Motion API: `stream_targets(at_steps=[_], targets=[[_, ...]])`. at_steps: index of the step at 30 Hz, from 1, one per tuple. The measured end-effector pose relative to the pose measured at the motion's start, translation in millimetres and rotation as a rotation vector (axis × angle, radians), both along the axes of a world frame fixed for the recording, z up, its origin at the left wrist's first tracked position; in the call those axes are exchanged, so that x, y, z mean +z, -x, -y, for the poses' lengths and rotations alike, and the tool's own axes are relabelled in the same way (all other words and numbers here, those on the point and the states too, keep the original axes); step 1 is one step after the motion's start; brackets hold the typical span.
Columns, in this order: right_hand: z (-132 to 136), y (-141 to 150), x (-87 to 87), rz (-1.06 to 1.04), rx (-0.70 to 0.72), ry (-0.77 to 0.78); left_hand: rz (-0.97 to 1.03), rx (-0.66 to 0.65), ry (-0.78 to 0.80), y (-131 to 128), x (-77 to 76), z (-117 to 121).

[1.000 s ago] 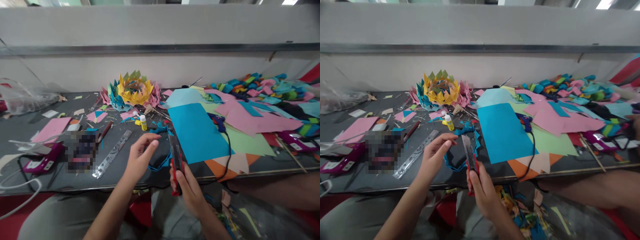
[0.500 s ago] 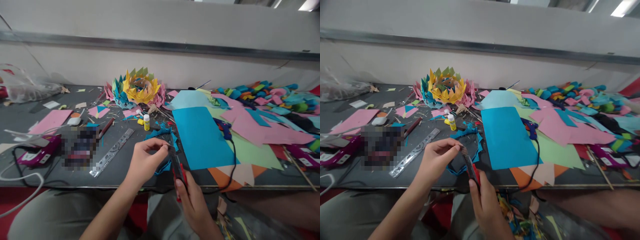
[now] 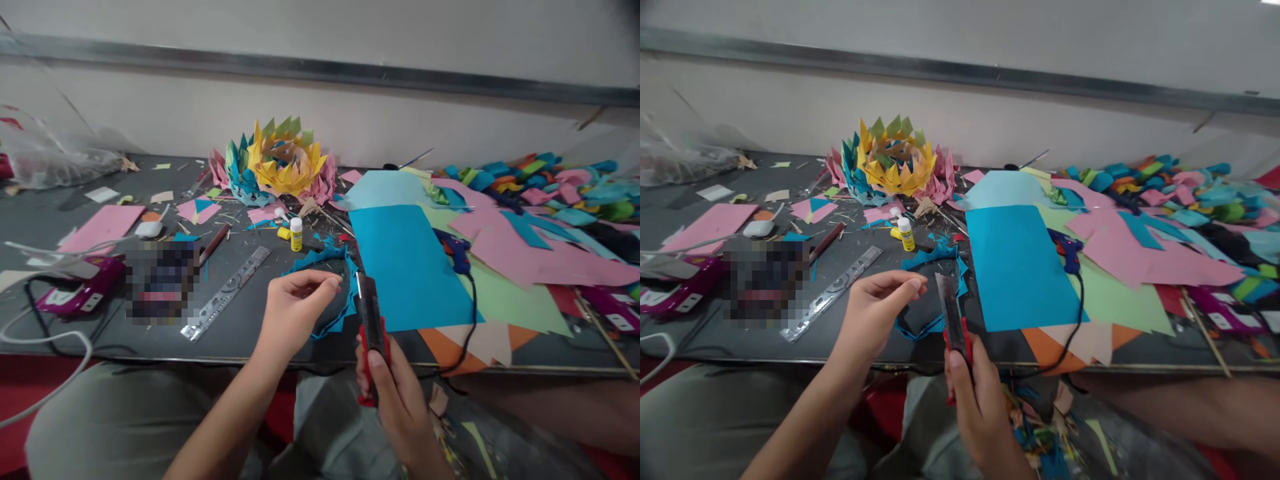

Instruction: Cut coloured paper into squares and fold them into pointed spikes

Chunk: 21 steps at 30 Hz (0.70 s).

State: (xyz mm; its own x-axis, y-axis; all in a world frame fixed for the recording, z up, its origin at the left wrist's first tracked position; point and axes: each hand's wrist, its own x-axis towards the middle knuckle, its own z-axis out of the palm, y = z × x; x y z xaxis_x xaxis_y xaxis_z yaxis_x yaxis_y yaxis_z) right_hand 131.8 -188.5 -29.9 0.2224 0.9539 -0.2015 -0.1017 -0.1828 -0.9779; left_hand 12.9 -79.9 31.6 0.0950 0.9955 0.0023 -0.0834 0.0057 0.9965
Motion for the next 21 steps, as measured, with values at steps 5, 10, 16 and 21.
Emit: stream_targets(at_steps=[5,10,16,21], targets=[[-3,2,8.3,-0.200,0.003,-0.006,0.070,-0.016,-0.003,2,-1.9,1],[-8,0,17.3,-0.686,0.152,-0.008,0.099,-0.062,-0.045,-2,-5.2,2],[-8,4,14.0,-1.052,0.330,0.093,0.204,-0.412,0.106,-13,-11.2,12],[-5,13,-0.7,-1.267,0.383,0.122,0.181,-0.369,0.134,-15,-9.9,19]])
